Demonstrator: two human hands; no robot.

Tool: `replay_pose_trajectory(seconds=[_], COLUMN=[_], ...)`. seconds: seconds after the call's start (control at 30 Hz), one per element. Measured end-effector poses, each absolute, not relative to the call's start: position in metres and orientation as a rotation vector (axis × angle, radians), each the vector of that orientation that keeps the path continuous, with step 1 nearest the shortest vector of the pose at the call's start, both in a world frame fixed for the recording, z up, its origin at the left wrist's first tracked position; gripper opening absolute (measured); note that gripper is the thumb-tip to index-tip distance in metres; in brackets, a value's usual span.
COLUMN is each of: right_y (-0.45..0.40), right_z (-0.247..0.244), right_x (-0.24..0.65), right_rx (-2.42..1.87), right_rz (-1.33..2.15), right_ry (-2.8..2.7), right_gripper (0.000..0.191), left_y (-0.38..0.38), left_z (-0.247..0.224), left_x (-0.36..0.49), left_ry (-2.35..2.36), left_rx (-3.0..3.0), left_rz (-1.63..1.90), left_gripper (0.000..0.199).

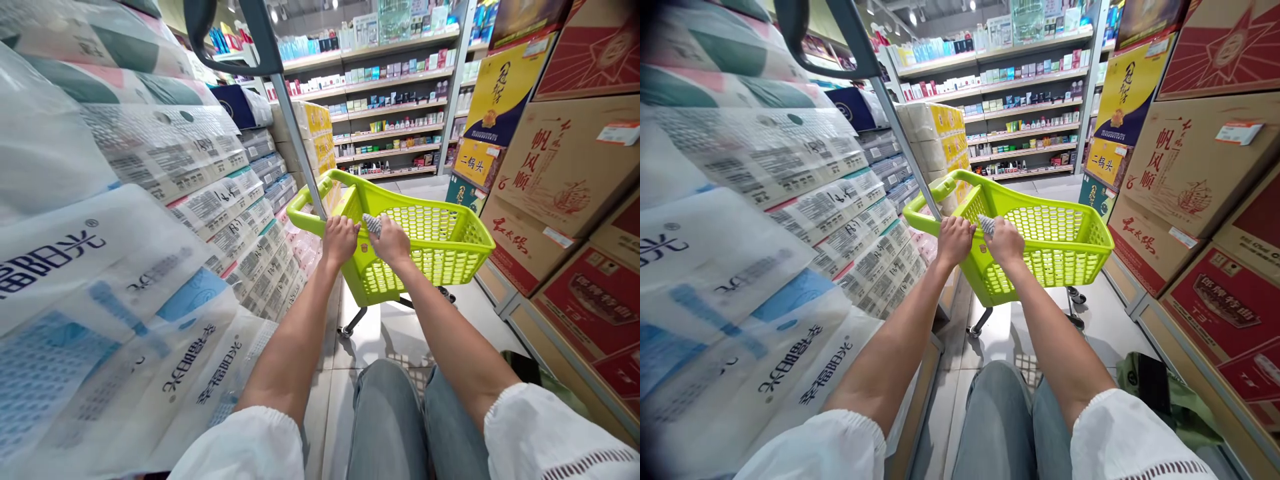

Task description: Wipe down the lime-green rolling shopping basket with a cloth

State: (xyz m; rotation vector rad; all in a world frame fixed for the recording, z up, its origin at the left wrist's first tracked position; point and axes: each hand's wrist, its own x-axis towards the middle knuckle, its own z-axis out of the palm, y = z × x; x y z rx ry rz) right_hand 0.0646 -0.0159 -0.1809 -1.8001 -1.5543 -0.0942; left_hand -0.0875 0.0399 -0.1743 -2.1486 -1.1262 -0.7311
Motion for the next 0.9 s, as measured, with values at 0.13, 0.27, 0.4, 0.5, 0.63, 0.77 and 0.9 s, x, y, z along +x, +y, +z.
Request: replay_pose_trajectory(seconds=[0.13,0.27,0.4,0.5,0.63,0.77,0.9], right_y=[-0.026,-0.022,-0.013,-0.013,-0.02,-0.024,-0.018], right_z=[-0.188,-0.185,-0.178,-0.176,-0.182,-0.185,-0.182], right_x=[0.098,0.082,0.041,0.041,0.079,0.089,0.056], right_rx=[-2.018,-1.99,-1.767,-1.719,-1.912,-2.001,-1.832], right_rz=[-0.104,-0.115,-0.133,-0.119,-0.059,-0.06,-0.07], right_ry=[-1.38,-1.341,-1.462,-1.54,-1.48,-1.373,-1.457], right_gripper=[0.035,0.035,0.033,0.035,0.034,0.035,0.034], left_y=[0.043,0.043,0.038,0.036,0.037,0.038,0.035], left_z=[-0.177,-0.179,-0.178,-0.175,-0.173,-0.175,-0.177], left_x=[-0.085,-0.078,-0.076,-0.08,-0.083,-0.079,-0.074], left_ry=[-1.122,-1.125,-1.142,-1.135,-1.146,-1.174,-1.181], left_rx=[-2.144,-2.134,-2.163,-2.182,-2.166,-2.156,-2.137], left_rz=[-0.773,-0.807,-0.772,-0.733,-0.753,-0.777,-0.755], left_gripper=[0.039,0.038,0.032,0.033,0.04,0.04,0.036])
